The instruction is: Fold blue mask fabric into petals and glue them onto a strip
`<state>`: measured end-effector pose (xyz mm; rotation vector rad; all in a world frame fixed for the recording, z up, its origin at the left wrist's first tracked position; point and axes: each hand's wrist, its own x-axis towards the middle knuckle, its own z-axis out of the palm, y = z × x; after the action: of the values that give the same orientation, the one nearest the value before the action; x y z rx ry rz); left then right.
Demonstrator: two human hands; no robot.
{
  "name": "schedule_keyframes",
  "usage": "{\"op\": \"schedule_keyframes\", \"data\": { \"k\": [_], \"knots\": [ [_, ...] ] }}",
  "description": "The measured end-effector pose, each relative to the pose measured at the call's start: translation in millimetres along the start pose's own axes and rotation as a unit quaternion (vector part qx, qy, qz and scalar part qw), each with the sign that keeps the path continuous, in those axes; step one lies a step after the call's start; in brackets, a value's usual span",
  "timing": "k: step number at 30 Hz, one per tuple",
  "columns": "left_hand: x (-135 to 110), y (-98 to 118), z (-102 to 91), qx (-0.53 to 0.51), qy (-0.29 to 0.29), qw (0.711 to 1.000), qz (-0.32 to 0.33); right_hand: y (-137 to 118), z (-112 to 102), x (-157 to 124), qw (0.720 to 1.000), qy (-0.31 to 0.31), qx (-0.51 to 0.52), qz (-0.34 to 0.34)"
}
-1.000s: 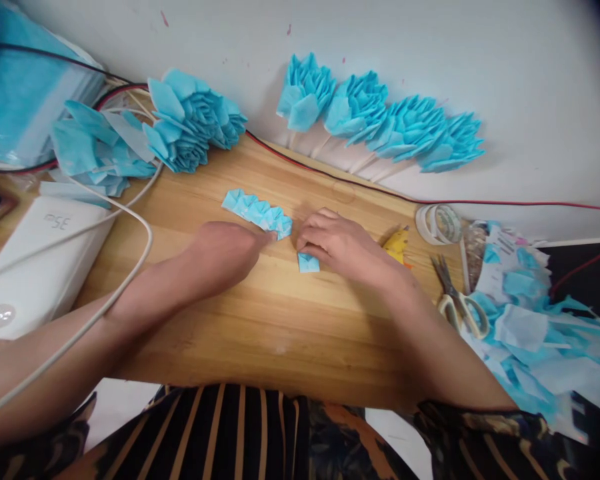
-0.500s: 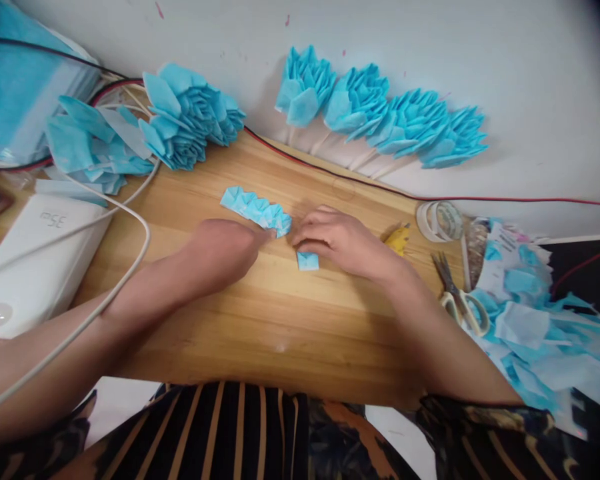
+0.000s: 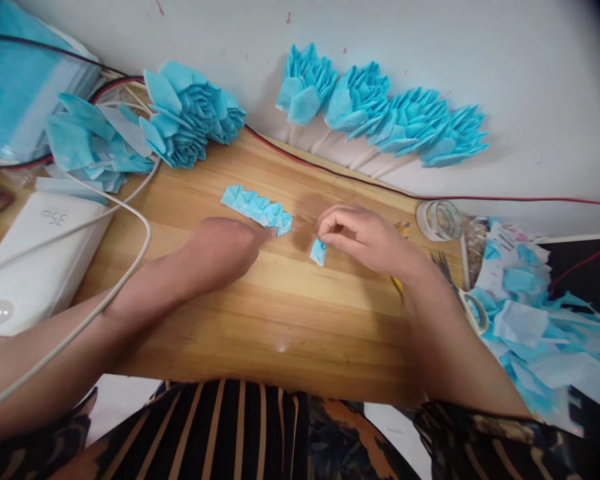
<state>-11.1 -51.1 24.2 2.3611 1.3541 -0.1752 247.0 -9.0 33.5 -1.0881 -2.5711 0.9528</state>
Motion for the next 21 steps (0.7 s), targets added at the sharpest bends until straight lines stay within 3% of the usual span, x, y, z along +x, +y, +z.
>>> {"op": "schedule_keyframes", "data": {
  "k": [3, 10, 15, 21],
  "knots": [
    [0, 1, -0.8, 0.014, -0.036, 0.999, -0.019, -1, 6, 4, 0.997, 0.039, 0.058, 0.035],
    [-1, 1, 0.2, 0.008, -0.009, 1.000, -0.015, -4, 40, 25, 0.990, 0.110, 0.024, 0.087],
    [-1, 1, -0.2, 0.018, -0.033, 0.999, -0.035, -6, 44, 29, 0.988, 0.120, 0.010, 0.100],
    [0, 2, 0.0, 0.025, -0.021, 0.999, -0.028, -8, 44, 31, 0.986, 0.120, -0.003, 0.112]
  ]
}}
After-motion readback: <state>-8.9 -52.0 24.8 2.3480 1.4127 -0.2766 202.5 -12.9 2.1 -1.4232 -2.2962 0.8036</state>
